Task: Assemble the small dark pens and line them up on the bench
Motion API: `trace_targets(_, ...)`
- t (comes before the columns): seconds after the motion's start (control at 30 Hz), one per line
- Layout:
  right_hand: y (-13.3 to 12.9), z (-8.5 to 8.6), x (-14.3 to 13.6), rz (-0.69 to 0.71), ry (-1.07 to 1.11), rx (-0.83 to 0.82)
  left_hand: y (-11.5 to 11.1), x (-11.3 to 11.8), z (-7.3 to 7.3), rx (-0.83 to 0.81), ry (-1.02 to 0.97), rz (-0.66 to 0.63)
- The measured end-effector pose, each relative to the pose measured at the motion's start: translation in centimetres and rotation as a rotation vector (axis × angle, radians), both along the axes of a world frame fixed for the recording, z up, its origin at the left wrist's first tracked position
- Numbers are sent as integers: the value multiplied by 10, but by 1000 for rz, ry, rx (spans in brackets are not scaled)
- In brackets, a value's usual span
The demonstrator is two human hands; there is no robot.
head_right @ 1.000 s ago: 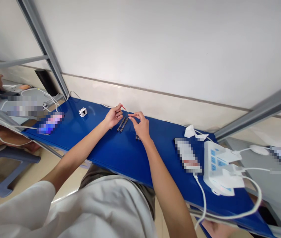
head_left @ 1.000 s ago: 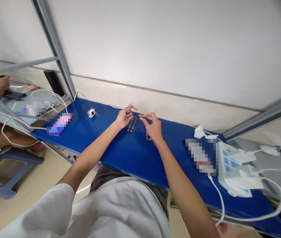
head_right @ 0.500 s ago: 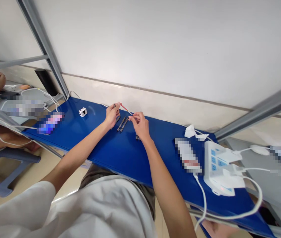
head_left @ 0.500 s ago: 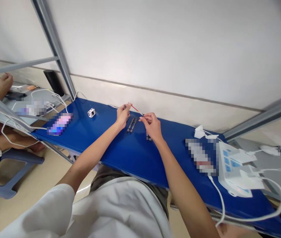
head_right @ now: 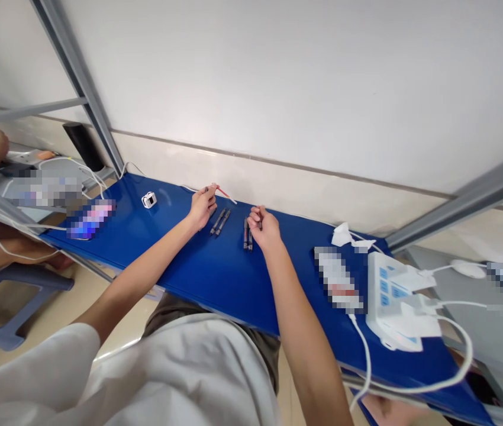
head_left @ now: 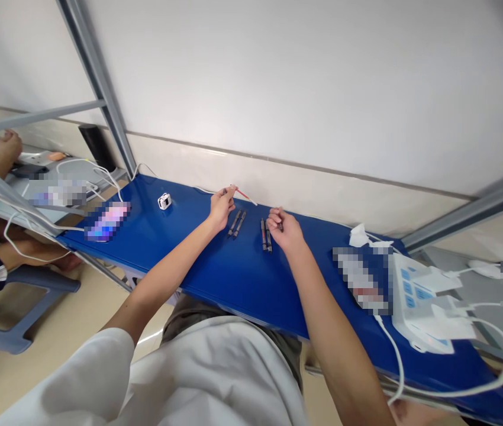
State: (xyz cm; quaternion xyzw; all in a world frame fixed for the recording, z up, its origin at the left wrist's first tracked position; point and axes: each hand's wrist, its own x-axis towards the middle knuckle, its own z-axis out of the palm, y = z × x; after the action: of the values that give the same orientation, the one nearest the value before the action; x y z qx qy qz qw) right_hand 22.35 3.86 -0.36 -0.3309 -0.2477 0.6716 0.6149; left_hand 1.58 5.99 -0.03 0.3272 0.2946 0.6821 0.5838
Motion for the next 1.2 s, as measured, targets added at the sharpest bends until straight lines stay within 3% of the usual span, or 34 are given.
trace_targets(0.13,0,2,4,1,-3,-77,0,0,-1,3,6,-9)
trace_targets(0.3,-2,3,-3,-28,-50,34,-1,0,1,-1,-7,-15)
trace_targets(0.4,0,3,-4,-67,-1,91,-1,-1,2,-3,-35,-11)
trace_targets(0.6,9,1,2,-153,128,12,1,-3,3,-28,-81,-19)
trace_targets(1.2,4,6,1,-112,282,-31,-5,-1,8,-50,-70,-46)
